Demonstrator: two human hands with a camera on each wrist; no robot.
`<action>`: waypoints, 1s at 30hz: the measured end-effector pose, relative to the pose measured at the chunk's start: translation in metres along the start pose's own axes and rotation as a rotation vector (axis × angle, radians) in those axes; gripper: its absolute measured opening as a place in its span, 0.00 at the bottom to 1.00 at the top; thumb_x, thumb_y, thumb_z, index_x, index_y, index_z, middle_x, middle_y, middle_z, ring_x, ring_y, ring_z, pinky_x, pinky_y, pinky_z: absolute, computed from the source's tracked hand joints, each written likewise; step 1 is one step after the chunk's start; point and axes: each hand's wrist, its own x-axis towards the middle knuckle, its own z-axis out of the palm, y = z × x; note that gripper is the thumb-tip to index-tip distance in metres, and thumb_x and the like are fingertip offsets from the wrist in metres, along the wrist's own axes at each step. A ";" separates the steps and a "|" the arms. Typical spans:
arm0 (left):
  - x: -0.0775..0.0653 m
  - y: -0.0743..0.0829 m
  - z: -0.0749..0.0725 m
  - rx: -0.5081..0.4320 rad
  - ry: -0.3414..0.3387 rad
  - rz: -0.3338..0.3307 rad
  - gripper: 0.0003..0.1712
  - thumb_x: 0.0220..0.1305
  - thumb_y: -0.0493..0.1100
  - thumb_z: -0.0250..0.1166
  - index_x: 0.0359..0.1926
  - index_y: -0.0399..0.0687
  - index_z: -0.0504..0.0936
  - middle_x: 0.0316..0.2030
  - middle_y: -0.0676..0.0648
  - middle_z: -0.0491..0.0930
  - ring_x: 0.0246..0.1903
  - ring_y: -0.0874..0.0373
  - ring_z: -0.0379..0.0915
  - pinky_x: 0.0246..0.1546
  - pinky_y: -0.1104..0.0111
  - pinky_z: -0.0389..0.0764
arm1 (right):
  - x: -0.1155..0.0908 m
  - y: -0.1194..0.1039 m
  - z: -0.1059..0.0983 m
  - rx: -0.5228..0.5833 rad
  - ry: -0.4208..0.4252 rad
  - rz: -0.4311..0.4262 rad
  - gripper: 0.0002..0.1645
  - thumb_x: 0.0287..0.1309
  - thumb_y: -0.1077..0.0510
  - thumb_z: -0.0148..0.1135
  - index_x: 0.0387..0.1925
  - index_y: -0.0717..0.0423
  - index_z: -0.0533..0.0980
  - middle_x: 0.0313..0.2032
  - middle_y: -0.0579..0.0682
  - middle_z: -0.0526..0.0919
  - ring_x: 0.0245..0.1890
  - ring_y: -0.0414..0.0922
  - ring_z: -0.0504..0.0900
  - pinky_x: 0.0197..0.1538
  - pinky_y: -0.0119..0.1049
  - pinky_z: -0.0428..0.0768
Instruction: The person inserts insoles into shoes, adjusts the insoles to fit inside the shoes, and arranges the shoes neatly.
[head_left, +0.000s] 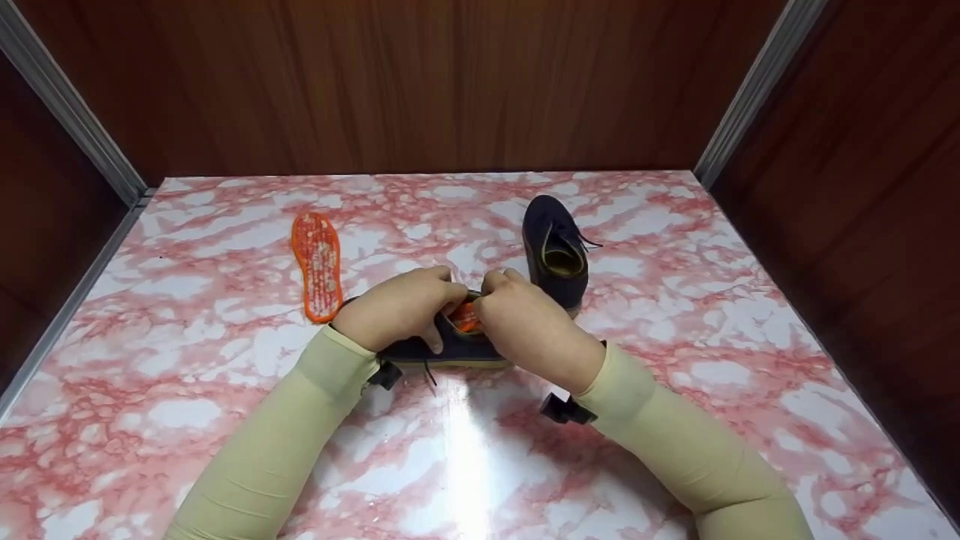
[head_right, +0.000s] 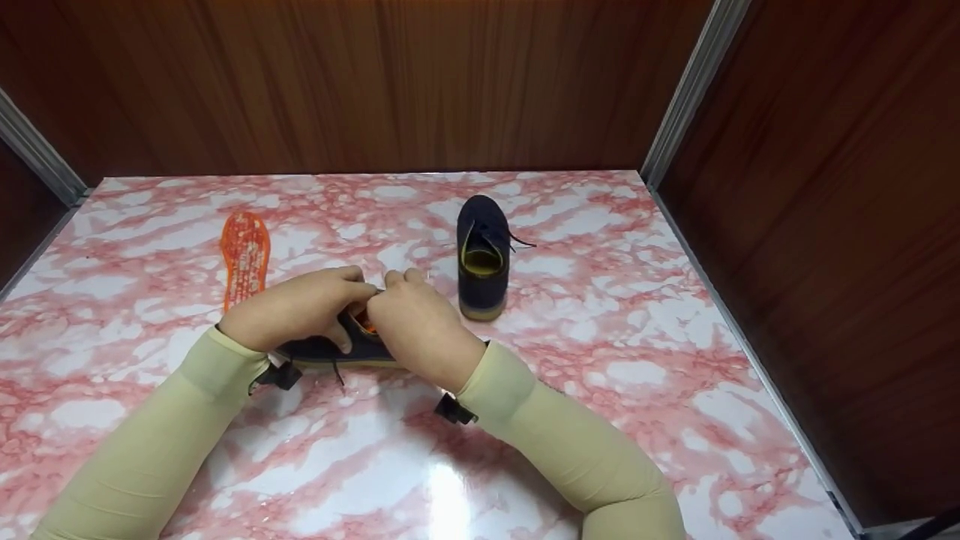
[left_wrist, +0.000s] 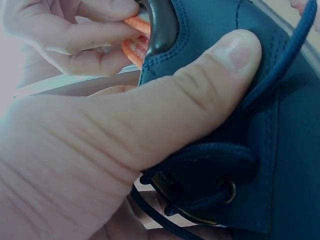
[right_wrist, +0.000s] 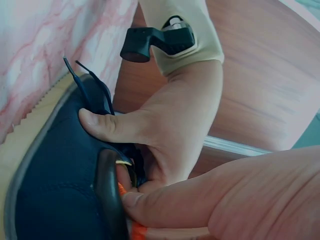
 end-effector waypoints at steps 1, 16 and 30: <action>0.000 0.000 0.000 0.002 0.000 0.001 0.30 0.40 0.40 0.91 0.43 0.48 0.83 0.44 0.44 0.81 0.41 0.49 0.79 0.46 0.54 0.84 | 0.000 0.000 0.001 -0.009 0.004 -0.007 0.06 0.66 0.66 0.71 0.36 0.56 0.91 0.37 0.57 0.86 0.38 0.57 0.84 0.48 0.47 0.86; 0.000 0.000 0.000 -0.020 -0.007 -0.015 0.30 0.40 0.39 0.90 0.44 0.50 0.85 0.44 0.44 0.81 0.41 0.51 0.78 0.46 0.55 0.84 | 0.002 -0.007 0.010 0.007 0.003 -0.016 0.07 0.67 0.65 0.70 0.39 0.54 0.91 0.41 0.58 0.85 0.41 0.57 0.83 0.48 0.47 0.86; 0.001 0.000 0.001 -0.003 0.007 -0.010 0.32 0.40 0.40 0.91 0.48 0.50 0.85 0.46 0.44 0.82 0.44 0.48 0.81 0.48 0.53 0.85 | 0.006 -0.004 0.013 0.015 -0.001 -0.014 0.09 0.67 0.67 0.69 0.39 0.52 0.91 0.42 0.57 0.86 0.41 0.55 0.86 0.45 0.45 0.88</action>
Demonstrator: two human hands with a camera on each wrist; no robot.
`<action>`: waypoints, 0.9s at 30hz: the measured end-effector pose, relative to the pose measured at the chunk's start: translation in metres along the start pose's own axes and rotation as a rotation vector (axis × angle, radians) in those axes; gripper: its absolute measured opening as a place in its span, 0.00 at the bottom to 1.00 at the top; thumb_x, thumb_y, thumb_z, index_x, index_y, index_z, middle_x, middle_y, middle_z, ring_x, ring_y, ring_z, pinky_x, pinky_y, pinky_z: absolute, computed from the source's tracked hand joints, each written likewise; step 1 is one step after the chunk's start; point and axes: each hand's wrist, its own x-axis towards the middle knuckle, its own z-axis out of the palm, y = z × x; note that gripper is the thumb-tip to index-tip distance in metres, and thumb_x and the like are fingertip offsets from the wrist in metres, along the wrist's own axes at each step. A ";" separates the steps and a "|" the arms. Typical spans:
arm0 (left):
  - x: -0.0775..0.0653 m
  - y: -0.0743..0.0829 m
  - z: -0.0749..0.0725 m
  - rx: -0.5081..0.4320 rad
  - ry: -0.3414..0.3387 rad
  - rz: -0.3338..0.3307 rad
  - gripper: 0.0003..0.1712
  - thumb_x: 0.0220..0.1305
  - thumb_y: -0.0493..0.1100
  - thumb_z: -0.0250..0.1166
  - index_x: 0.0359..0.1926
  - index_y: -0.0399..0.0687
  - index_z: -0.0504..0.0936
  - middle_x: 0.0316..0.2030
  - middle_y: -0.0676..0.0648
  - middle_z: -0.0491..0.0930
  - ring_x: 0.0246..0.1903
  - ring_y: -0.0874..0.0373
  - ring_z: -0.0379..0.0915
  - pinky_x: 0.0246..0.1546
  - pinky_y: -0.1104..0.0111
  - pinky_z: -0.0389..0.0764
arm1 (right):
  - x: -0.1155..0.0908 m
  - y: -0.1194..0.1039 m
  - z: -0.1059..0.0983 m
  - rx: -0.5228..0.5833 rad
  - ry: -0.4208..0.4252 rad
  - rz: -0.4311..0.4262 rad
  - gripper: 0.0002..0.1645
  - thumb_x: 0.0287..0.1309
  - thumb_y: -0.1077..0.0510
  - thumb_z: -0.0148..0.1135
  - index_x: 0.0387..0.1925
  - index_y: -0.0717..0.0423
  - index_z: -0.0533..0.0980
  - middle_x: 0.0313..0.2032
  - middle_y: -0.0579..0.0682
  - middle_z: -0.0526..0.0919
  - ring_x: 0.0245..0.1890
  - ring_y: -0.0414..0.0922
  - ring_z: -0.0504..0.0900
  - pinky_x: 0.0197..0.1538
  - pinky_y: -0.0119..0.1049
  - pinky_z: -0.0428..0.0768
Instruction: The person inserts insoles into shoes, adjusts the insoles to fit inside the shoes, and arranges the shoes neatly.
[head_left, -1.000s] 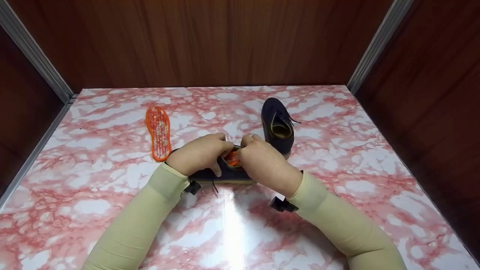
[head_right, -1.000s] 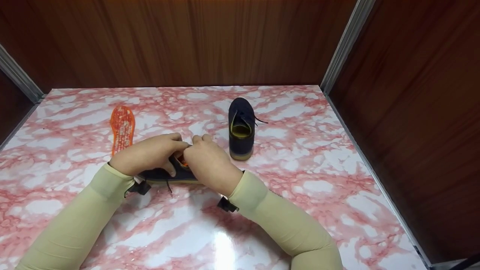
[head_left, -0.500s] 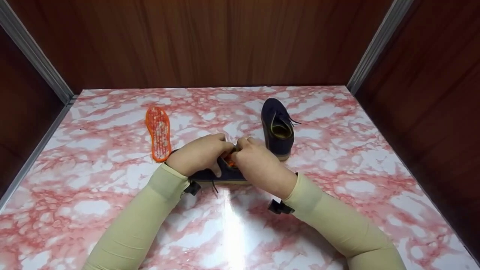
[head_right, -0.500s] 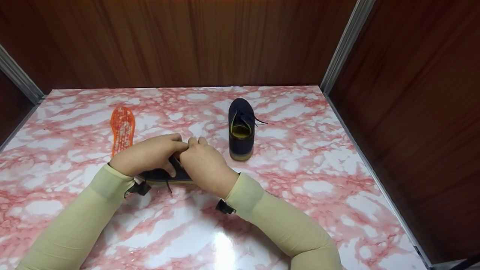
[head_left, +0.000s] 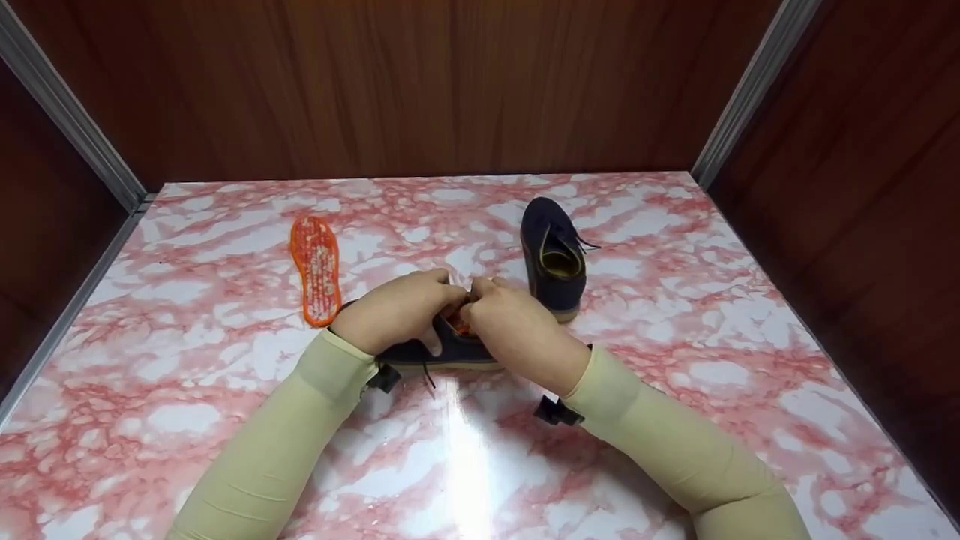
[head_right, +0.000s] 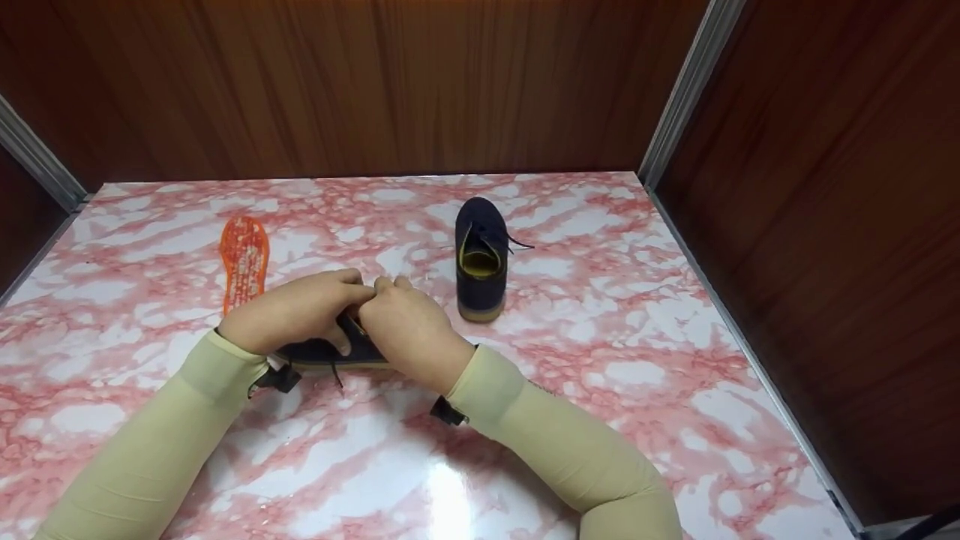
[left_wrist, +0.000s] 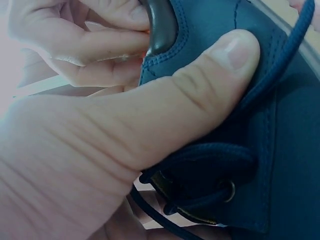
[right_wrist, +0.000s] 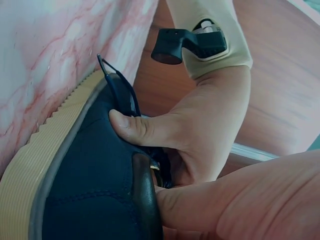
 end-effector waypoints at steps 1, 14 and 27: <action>0.000 0.000 0.000 -0.004 0.000 0.000 0.32 0.39 0.40 0.91 0.48 0.50 0.85 0.46 0.43 0.82 0.44 0.48 0.81 0.48 0.53 0.86 | 0.000 0.000 0.001 0.000 0.002 -0.007 0.09 0.66 0.67 0.69 0.38 0.52 0.91 0.41 0.56 0.86 0.40 0.54 0.86 0.45 0.44 0.87; -0.001 -0.001 0.001 -0.017 0.018 0.015 0.33 0.38 0.38 0.91 0.47 0.52 0.85 0.45 0.45 0.81 0.42 0.50 0.80 0.47 0.54 0.85 | 0.001 0.000 0.009 -0.055 -0.029 -0.062 0.07 0.68 0.65 0.67 0.35 0.52 0.86 0.34 0.52 0.89 0.34 0.49 0.90 0.34 0.43 0.88; 0.000 -0.001 0.002 -0.014 -0.006 -0.006 0.31 0.38 0.37 0.90 0.44 0.51 0.84 0.46 0.44 0.81 0.42 0.50 0.80 0.47 0.54 0.84 | 0.000 -0.004 0.014 -0.027 -0.084 -0.175 0.16 0.74 0.48 0.65 0.40 0.57 0.82 0.29 0.51 0.87 0.28 0.52 0.88 0.32 0.50 0.87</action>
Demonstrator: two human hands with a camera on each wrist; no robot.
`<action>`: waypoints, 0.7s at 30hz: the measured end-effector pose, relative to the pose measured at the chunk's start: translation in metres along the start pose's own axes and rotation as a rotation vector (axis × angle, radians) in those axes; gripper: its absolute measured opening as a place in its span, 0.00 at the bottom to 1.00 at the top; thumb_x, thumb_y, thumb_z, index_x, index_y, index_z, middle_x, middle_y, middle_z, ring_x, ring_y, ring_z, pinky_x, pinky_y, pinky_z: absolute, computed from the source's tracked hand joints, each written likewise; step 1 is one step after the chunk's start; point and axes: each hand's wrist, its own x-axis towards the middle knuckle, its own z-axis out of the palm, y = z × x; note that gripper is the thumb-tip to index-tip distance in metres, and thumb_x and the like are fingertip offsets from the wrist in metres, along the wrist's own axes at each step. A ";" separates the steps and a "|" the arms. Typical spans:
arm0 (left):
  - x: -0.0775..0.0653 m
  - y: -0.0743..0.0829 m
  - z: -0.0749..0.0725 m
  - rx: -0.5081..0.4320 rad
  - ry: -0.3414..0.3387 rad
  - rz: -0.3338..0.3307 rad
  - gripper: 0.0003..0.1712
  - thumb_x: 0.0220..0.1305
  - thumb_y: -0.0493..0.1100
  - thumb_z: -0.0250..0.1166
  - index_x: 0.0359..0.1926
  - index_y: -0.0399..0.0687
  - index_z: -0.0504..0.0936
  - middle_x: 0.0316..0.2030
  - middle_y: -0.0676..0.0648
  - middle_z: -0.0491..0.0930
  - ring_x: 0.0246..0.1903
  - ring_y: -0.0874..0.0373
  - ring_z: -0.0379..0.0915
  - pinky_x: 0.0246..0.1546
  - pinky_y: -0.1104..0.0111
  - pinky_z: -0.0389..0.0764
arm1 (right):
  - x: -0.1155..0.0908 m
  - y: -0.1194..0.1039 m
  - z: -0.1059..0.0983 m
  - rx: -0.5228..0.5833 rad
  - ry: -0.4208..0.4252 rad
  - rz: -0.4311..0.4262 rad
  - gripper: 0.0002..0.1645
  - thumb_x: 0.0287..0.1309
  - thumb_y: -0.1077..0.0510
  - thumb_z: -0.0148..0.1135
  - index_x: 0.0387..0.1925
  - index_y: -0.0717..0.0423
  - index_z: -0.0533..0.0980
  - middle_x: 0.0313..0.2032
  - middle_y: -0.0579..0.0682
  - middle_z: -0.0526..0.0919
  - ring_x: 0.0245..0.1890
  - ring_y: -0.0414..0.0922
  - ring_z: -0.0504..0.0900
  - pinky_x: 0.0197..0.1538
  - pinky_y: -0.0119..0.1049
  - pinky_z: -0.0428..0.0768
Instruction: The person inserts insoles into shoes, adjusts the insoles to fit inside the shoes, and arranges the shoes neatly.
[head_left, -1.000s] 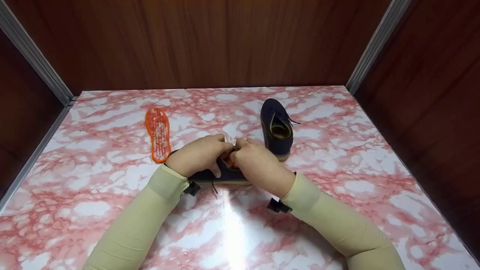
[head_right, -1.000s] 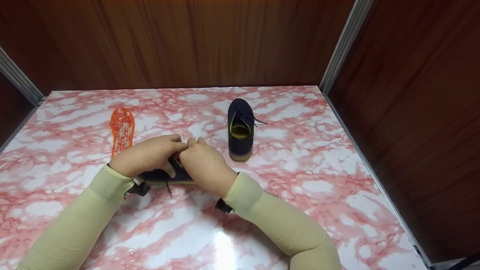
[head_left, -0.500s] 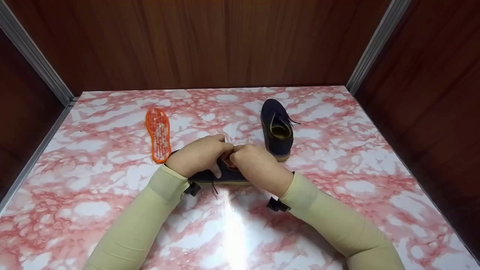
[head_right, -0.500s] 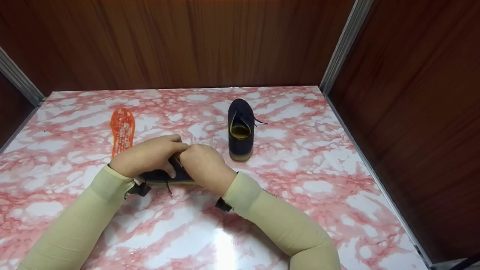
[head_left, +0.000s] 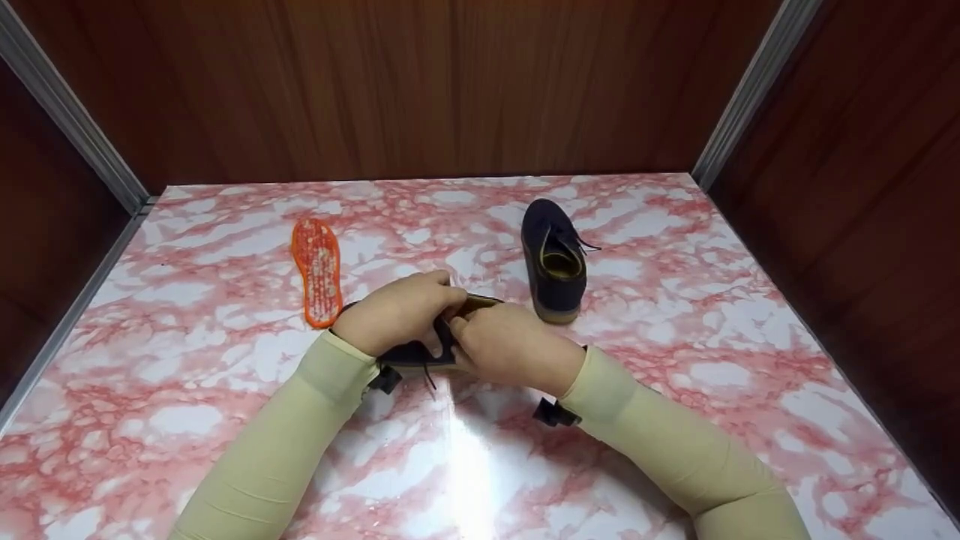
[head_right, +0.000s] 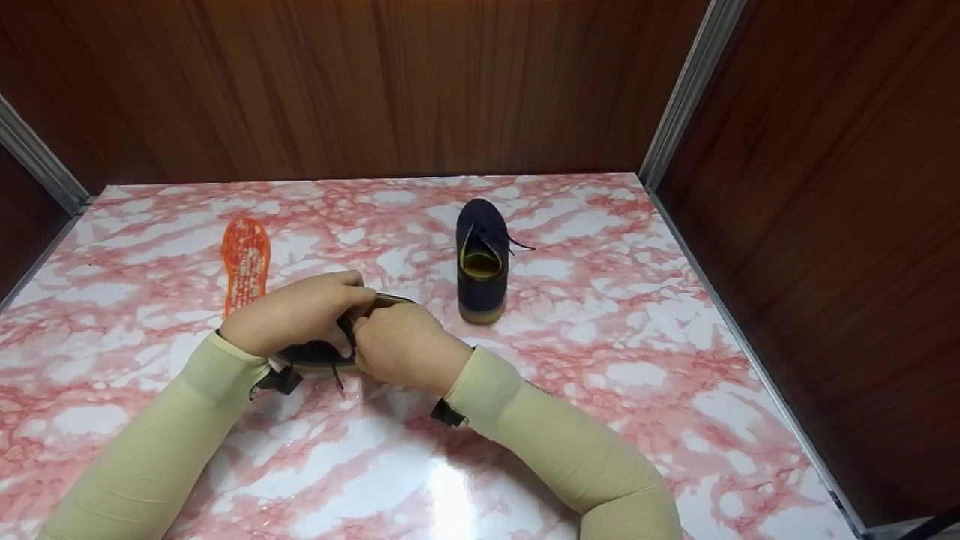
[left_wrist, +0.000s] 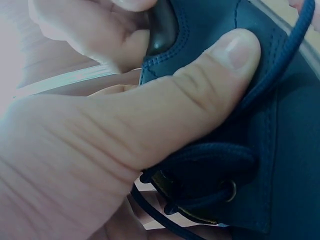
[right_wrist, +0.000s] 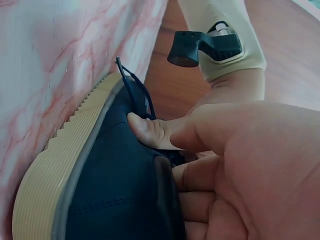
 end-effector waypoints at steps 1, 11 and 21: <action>0.000 0.000 0.000 -0.001 -0.001 -0.001 0.30 0.39 0.37 0.90 0.44 0.51 0.84 0.46 0.44 0.81 0.42 0.50 0.80 0.47 0.54 0.84 | 0.000 0.000 0.000 -0.007 0.009 -0.007 0.15 0.74 0.48 0.65 0.40 0.57 0.82 0.28 0.50 0.86 0.28 0.52 0.88 0.32 0.50 0.86; -0.003 0.001 0.001 0.002 0.012 0.009 0.31 0.39 0.39 0.91 0.45 0.51 0.84 0.46 0.44 0.82 0.43 0.49 0.81 0.49 0.54 0.86 | -0.001 0.001 0.003 -0.040 0.021 -0.024 0.14 0.71 0.47 0.69 0.40 0.55 0.83 0.33 0.49 0.88 0.33 0.50 0.90 0.38 0.49 0.88; -0.002 0.000 -0.001 -0.011 0.017 0.015 0.30 0.39 0.40 0.91 0.43 0.51 0.83 0.44 0.45 0.81 0.40 0.51 0.79 0.44 0.56 0.84 | -0.001 0.002 0.001 0.027 -0.161 0.138 0.23 0.74 0.36 0.66 0.43 0.50 0.88 0.47 0.49 0.91 0.41 0.55 0.92 0.64 0.76 0.76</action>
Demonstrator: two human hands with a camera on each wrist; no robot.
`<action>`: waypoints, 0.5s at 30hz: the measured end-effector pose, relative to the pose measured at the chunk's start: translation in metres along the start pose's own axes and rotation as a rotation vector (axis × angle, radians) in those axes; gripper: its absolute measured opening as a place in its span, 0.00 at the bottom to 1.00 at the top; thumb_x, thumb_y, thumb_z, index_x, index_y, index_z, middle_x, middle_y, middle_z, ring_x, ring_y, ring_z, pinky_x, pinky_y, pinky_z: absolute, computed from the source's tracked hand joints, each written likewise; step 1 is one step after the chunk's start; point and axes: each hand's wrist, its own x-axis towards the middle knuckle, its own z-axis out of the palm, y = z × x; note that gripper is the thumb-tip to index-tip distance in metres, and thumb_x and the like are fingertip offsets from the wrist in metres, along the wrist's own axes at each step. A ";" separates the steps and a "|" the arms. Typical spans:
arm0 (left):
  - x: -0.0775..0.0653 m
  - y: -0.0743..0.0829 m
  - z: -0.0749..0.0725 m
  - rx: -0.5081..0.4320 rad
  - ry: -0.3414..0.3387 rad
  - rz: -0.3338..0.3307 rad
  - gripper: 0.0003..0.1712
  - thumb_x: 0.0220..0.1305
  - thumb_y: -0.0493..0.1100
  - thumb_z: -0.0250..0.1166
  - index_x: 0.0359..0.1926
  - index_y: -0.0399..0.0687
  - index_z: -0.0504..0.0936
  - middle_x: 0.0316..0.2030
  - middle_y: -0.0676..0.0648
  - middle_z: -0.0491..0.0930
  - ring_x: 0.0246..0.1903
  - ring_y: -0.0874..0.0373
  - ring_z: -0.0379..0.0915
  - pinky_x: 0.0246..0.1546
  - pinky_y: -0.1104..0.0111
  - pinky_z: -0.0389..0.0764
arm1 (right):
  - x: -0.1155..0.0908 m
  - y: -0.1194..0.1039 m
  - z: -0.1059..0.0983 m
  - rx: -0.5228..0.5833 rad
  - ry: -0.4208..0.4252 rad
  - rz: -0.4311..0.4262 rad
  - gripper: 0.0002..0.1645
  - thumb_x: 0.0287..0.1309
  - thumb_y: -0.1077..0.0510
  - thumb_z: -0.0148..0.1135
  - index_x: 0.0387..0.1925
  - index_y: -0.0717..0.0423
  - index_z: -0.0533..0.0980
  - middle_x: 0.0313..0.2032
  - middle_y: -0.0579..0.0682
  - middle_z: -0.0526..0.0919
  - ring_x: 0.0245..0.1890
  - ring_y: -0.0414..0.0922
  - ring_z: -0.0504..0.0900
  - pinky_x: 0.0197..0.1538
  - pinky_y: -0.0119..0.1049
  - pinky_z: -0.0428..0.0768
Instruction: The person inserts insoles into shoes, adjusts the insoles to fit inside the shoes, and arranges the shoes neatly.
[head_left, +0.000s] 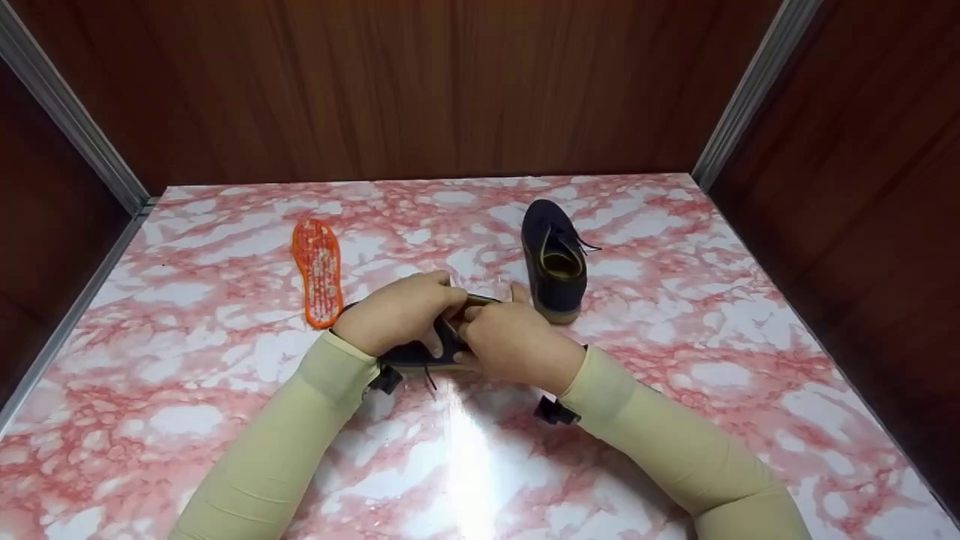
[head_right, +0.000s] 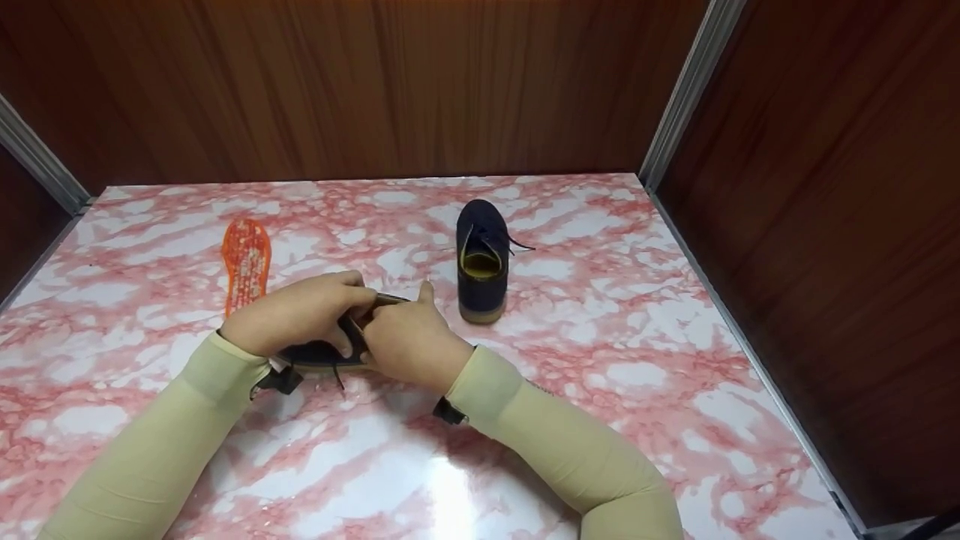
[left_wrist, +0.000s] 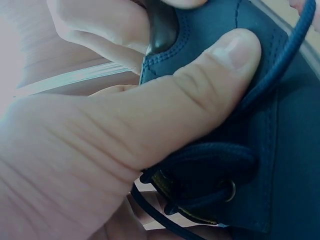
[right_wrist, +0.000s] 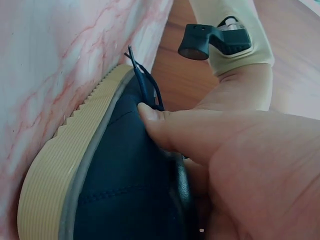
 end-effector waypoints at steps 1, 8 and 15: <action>0.000 0.000 0.000 -0.002 -0.002 -0.002 0.29 0.39 0.40 0.91 0.42 0.52 0.83 0.44 0.45 0.80 0.40 0.52 0.78 0.44 0.56 0.84 | 0.000 0.000 0.000 -0.005 -0.011 0.003 0.25 0.74 0.34 0.65 0.43 0.51 0.88 0.47 0.49 0.91 0.41 0.55 0.92 0.65 0.76 0.76; 0.000 0.000 0.000 -0.011 -0.006 -0.006 0.29 0.39 0.38 0.90 0.41 0.52 0.83 0.43 0.46 0.80 0.39 0.53 0.76 0.44 0.56 0.83 | 0.001 0.000 0.001 0.001 0.035 0.010 0.29 0.71 0.30 0.67 0.41 0.50 0.89 0.42 0.49 0.92 0.36 0.55 0.92 0.64 0.73 0.78; 0.001 0.000 0.000 -0.009 -0.009 -0.005 0.29 0.38 0.35 0.89 0.41 0.51 0.82 0.43 0.45 0.80 0.40 0.52 0.76 0.45 0.56 0.82 | 0.004 0.003 0.008 -0.026 0.027 0.001 0.29 0.72 0.30 0.65 0.45 0.51 0.86 0.43 0.54 0.89 0.33 0.57 0.90 0.44 0.62 0.88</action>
